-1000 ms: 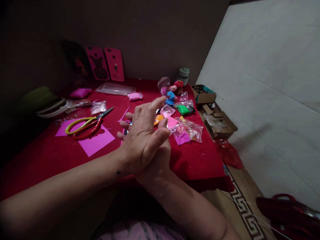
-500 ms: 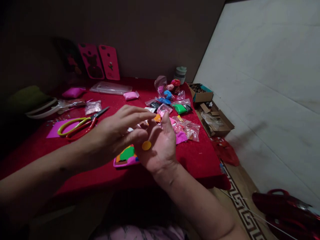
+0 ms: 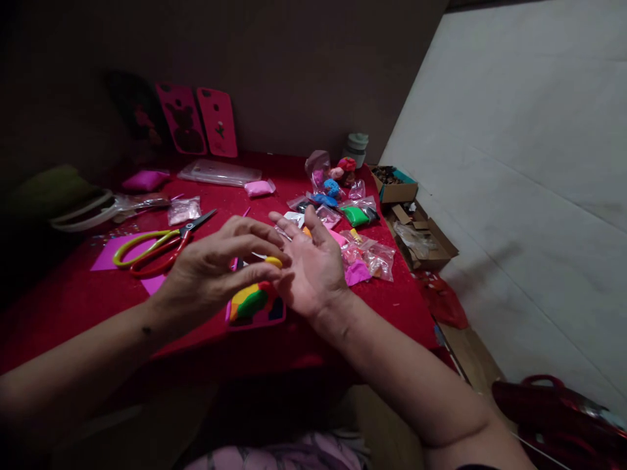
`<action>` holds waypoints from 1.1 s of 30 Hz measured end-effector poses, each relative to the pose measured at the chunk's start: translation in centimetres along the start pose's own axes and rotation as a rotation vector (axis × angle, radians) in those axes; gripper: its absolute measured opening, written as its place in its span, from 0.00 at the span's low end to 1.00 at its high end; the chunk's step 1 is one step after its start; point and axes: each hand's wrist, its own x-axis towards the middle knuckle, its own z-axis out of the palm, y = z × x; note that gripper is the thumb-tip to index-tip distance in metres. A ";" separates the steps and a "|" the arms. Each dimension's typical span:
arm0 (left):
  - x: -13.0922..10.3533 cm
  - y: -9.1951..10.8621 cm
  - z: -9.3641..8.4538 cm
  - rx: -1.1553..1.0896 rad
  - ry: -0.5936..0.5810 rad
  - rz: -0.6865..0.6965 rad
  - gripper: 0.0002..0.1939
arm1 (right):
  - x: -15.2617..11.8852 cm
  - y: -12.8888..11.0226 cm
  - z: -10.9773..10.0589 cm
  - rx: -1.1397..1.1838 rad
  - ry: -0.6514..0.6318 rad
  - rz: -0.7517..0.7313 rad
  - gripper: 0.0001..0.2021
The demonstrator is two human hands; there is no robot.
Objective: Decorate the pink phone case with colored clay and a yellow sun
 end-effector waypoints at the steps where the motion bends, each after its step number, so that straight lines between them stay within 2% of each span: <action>1: 0.3 -0.2 -0.4 -0.037 0.042 -0.088 0.02 | 0.5 -0.4 -0.2 -0.046 0.012 -0.010 0.18; 3: 1.2 -0.9 -1.2 -0.076 0.078 -0.271 0.04 | 1.5 -1.5 -0.8 -0.151 0.058 -0.068 0.12; 5: 2.0 -1.8 -1.8 -0.153 0.098 -0.461 0.06 | 2.4 -2.3 -1.4 -0.294 0.075 -0.037 0.08; 7: 2.5 -2.8 -2.1 -0.186 0.122 -0.522 0.08 | 3.3 -2.7 -1.9 -0.366 0.051 0.008 0.06; 12: 2.5 -4.7 -1.7 -0.125 0.089 -0.464 0.06 | 4.5 -1.4 -2.2 -0.391 -0.039 0.036 0.06; 17: 1.9 -5.9 -1.6 0.062 0.078 -0.362 0.05 | 4.7 -0.4 -2.0 -0.436 -0.041 -0.067 0.08; 21: 1.8 -6.2 -1.6 0.050 0.041 -0.347 0.04 | 4.6 0.0 -2.3 -0.460 0.003 -0.129 0.11; 26: 1.6 -5.9 -1.5 0.022 0.012 -0.332 0.03 | 4.7 0.5 -3.0 -0.508 -0.006 -0.235 0.10; 29: 1.6 -5.7 -1.5 -0.035 0.002 -0.386 0.03 | 4.8 0.6 -3.2 -0.504 0.019 -0.259 0.09; 33: 1.5 -5.5 -1.4 -0.295 -0.052 -0.570 0.07 | 4.7 0.6 -3.3 -0.525 0.057 -0.302 0.07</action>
